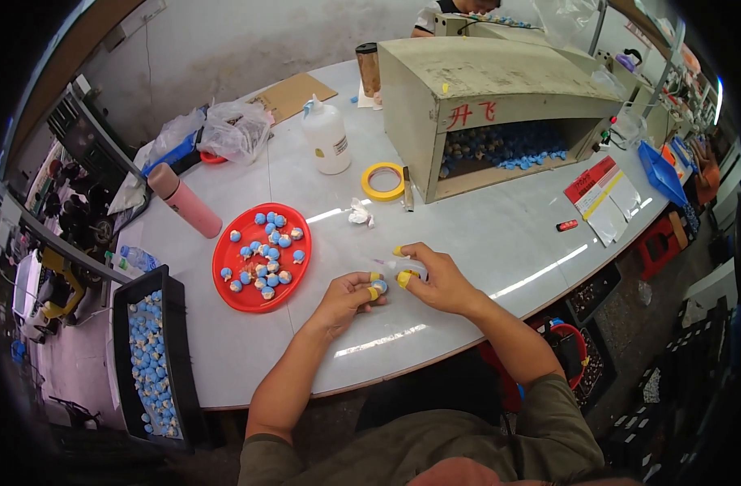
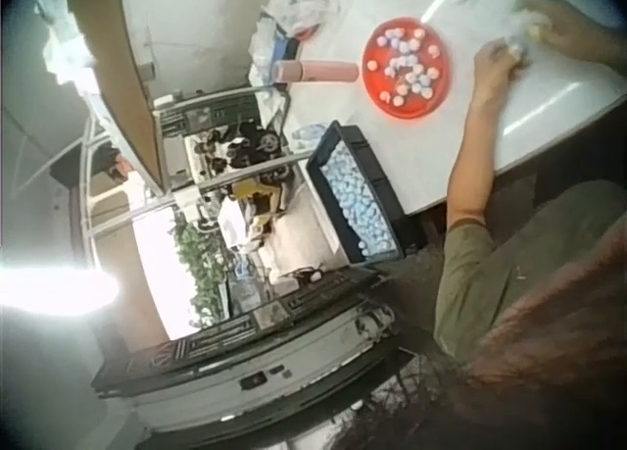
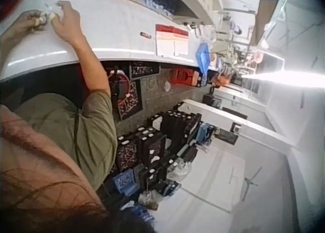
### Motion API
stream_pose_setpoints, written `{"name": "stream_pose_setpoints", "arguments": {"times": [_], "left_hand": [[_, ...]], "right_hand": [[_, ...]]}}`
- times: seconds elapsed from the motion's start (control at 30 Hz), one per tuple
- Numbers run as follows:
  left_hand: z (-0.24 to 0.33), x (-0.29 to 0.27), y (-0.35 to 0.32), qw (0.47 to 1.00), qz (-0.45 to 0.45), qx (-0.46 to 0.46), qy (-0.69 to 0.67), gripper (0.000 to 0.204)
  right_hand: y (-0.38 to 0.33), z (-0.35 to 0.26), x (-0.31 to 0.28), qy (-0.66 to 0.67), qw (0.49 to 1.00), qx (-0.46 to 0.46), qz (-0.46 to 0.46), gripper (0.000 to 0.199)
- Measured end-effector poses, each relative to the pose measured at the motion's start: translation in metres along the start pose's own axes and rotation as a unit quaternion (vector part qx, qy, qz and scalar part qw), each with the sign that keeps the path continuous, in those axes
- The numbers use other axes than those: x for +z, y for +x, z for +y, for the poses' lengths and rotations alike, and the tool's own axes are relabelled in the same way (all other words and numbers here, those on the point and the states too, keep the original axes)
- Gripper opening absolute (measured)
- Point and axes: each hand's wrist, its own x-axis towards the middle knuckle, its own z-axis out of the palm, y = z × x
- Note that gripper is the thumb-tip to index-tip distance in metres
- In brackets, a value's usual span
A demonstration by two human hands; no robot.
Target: The person assembles craft figurines by applying glue to pieces with a squeeze bottle, pressing the parts together by hand, and retrieving additional components from a compartment.
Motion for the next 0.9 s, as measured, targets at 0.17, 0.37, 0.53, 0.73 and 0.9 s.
{"name": "stream_pose_setpoints", "arguments": {"times": [0.17, 0.37, 0.53, 0.73, 0.9], "left_hand": [[-0.006, 0.000, 0.005, 0.998, -0.038, 0.024, 0.033, 0.030], [-0.002, 0.001, -0.002, 0.998, -0.040, 0.015, 0.053, 0.031], [0.003, 0.006, -0.002, 0.997, -0.040, 0.008, 0.065, 0.033], [0.000, 0.006, -0.002, 0.997, -0.035, 0.010, 0.072, 0.034], [-0.003, 0.005, -0.001, 0.996, -0.038, 0.011, 0.074, 0.034]], "right_hand": [[-0.010, 0.031, 0.024, 0.086, 0.984, -0.133, 0.082, 0.026], [-0.012, 0.034, 0.030, 0.042, 0.967, -0.216, 0.126, 0.020], [-0.010, 0.038, 0.030, 0.018, 0.961, -0.246, 0.122, 0.020], [-0.009, 0.038, 0.030, 0.011, 0.963, -0.249, 0.104, 0.021], [-0.008, 0.037, 0.032, 0.007, 0.962, -0.255, 0.100, 0.021]]}}
